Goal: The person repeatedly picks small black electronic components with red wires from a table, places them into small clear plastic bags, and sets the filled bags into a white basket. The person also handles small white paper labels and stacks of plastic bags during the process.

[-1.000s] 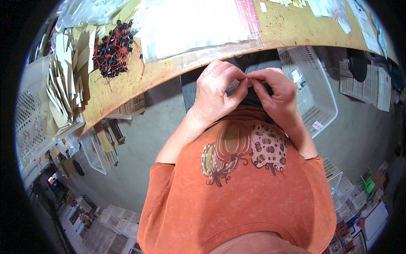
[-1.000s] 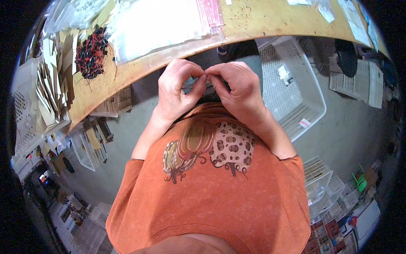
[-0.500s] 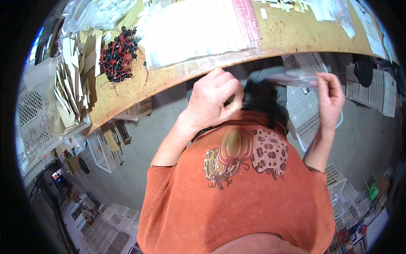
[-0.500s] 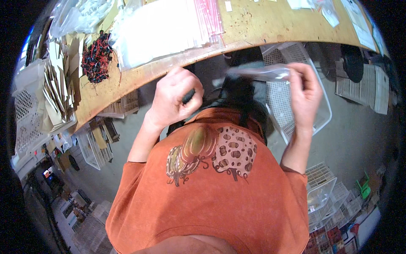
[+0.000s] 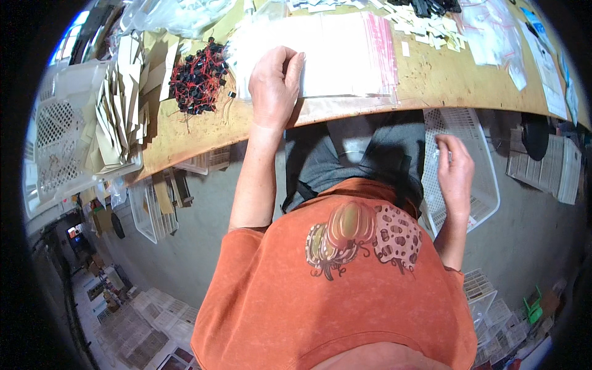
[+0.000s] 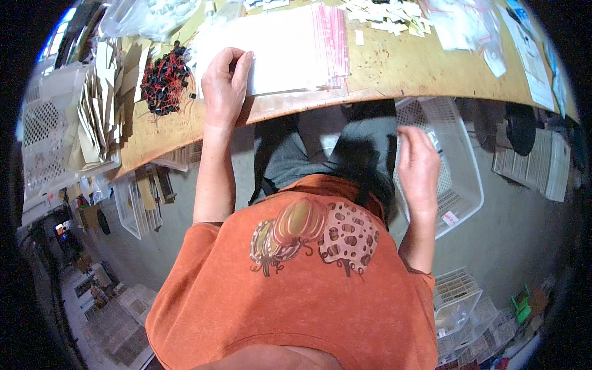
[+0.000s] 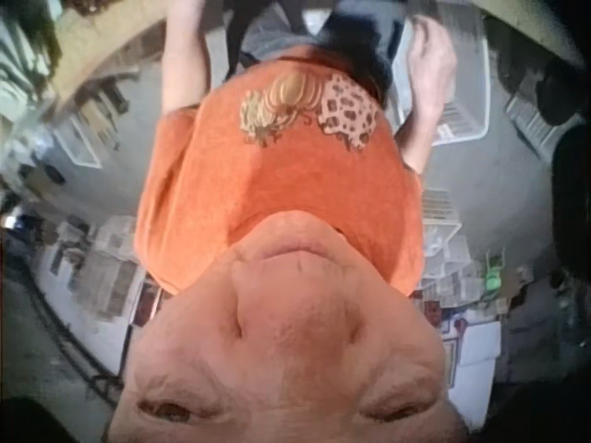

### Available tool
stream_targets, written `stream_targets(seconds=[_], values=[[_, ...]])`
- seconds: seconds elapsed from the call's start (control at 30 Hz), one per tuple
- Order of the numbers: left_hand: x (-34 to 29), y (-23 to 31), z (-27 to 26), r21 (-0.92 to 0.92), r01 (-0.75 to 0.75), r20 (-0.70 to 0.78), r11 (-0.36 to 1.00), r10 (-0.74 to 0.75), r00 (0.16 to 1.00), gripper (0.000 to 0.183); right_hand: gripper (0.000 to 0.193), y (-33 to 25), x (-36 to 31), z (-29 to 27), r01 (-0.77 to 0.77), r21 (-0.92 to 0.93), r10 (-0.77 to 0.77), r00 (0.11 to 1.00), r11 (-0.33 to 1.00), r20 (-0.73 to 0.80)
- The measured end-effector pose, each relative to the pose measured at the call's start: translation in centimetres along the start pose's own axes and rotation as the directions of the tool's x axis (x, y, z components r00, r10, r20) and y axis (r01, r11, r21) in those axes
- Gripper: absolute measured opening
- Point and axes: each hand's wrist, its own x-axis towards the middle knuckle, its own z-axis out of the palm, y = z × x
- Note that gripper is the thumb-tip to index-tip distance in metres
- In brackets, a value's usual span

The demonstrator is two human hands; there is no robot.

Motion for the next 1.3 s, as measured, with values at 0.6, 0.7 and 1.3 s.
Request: stream_targets(seconds=[0.6,0.7,1.3], values=[[4.7,-4.7,-1.7,0.417,-0.029,-0.106,0.908,0.08,0.991,0.016,0.011,-7.7,0.8,4.2,0.129,0.432,-0.246,0.943,0.893,0.226],[6.0,-4.8,-2.5,-0.303,0.091,-0.347,0.949,-0.199,0.916,0.007,0.01,-7.8,0.7,4.1,0.137,0.425,-0.252,0.941,0.895,0.227],[-11.6,4.0,-3.0,-0.173,-0.518,-0.017,0.838,0.523,0.852,0.041,0.018,-8.6,2.2,3.5,-0.425,0.776,-0.261,0.772,0.466,0.58]])
